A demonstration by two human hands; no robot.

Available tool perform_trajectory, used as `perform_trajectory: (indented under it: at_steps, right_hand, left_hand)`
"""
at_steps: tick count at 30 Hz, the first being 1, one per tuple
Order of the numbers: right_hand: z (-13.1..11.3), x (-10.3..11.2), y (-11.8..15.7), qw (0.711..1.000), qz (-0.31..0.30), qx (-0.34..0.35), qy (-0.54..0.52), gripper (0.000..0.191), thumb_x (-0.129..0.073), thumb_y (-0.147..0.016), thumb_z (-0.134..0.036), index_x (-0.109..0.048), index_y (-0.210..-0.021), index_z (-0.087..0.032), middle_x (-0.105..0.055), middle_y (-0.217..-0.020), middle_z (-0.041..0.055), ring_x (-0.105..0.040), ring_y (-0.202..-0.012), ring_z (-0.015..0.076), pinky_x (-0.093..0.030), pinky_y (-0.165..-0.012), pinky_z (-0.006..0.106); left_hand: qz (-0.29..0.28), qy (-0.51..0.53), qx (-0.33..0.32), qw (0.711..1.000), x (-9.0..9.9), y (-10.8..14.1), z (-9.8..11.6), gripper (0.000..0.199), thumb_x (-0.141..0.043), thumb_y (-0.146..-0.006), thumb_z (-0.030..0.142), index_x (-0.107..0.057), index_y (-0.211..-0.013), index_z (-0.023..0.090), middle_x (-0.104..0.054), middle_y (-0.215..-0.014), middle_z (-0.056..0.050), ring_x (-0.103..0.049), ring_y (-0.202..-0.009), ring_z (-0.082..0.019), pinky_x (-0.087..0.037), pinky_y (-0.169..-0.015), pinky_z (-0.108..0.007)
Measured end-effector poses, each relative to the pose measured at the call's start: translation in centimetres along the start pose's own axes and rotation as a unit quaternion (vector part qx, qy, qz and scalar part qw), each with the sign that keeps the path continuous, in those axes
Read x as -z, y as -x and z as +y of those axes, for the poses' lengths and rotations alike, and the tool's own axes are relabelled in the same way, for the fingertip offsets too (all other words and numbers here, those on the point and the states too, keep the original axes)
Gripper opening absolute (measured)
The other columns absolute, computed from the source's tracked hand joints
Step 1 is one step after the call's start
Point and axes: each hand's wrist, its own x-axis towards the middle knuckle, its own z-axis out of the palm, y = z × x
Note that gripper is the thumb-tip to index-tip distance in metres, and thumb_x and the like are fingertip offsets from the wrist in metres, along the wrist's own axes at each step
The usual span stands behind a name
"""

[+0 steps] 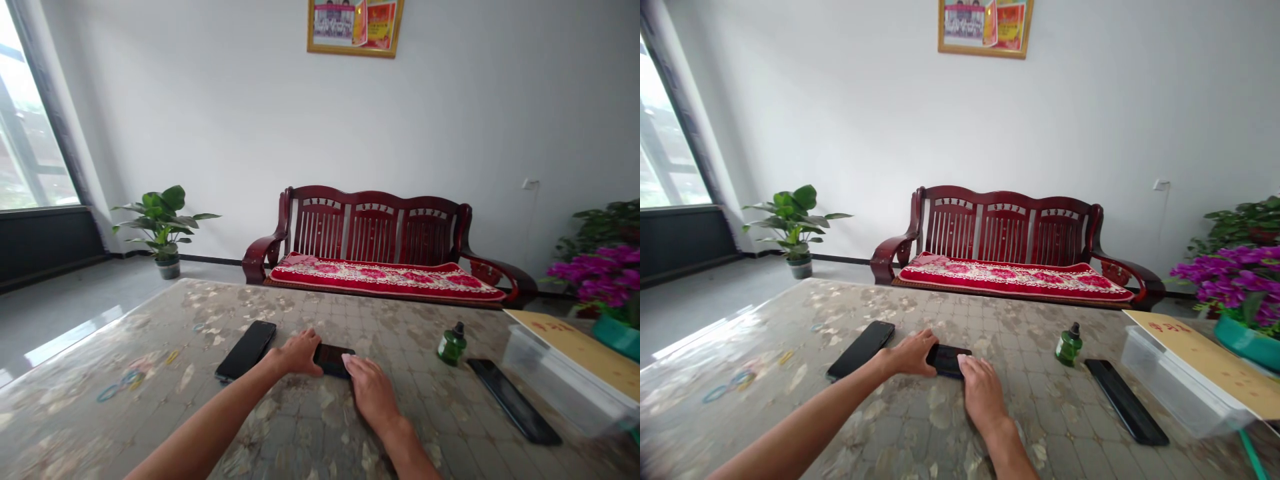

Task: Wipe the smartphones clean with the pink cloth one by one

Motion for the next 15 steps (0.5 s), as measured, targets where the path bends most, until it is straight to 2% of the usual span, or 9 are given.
perform_trajectory:
  at_steps: [4, 9, 15]
  right_hand:
    - [0.7, -0.2, 0.1, 1.000, 0.002, -0.019, 0.014, 0.051, -0.035, -0.091, -0.006, -0.061, -0.132, -0.022, -0.064, -0.132, 0.0057, -0.058, -0.123, 0.0170, -0.037, -0.111, 0.036]
    - [1.0, -0.6, 0.4, 0.999, 0.013, -0.032, 0.039, 0.054, -0.035, -0.089, -0.003, -0.061, -0.133, -0.022, -0.064, -0.132, 0.0071, -0.057, -0.123, 0.0181, -0.036, -0.112, 0.038]
    - [-1.5, -1.9, 1.1, 0.999, 0.020, -0.006, 0.032, 0.060, -0.035, -0.086, 0.001, -0.056, -0.137, -0.022, -0.061, -0.136, 0.0050, -0.055, -0.126, 0.0179, -0.035, -0.114, 0.037]
  left_hand:
    - [0.035, 0.026, 0.018, 0.999, -1.7, 1.8, 0.5, 0.050, -0.074, -0.073, 0.038, -0.062, -0.116, 0.016, -0.059, -0.120, -0.014, -0.057, -0.113, -0.032, -0.047, -0.096, -0.039]
    - [0.066, 0.116, -0.021, 0.991, -3.0, 3.5, -0.6, 0.063, -0.077, -0.068, 0.028, -0.057, -0.128, 0.020, -0.058, -0.128, -0.011, -0.052, -0.121, -0.029, -0.042, -0.103, -0.036]
    - [0.095, 0.152, -0.022, 0.984, -3.7, 4.0, -1.4, 0.061, -0.077, -0.068, 0.025, -0.060, -0.127, 0.018, -0.062, -0.128, -0.010, -0.053, -0.121, -0.029, -0.041, -0.104, -0.036]
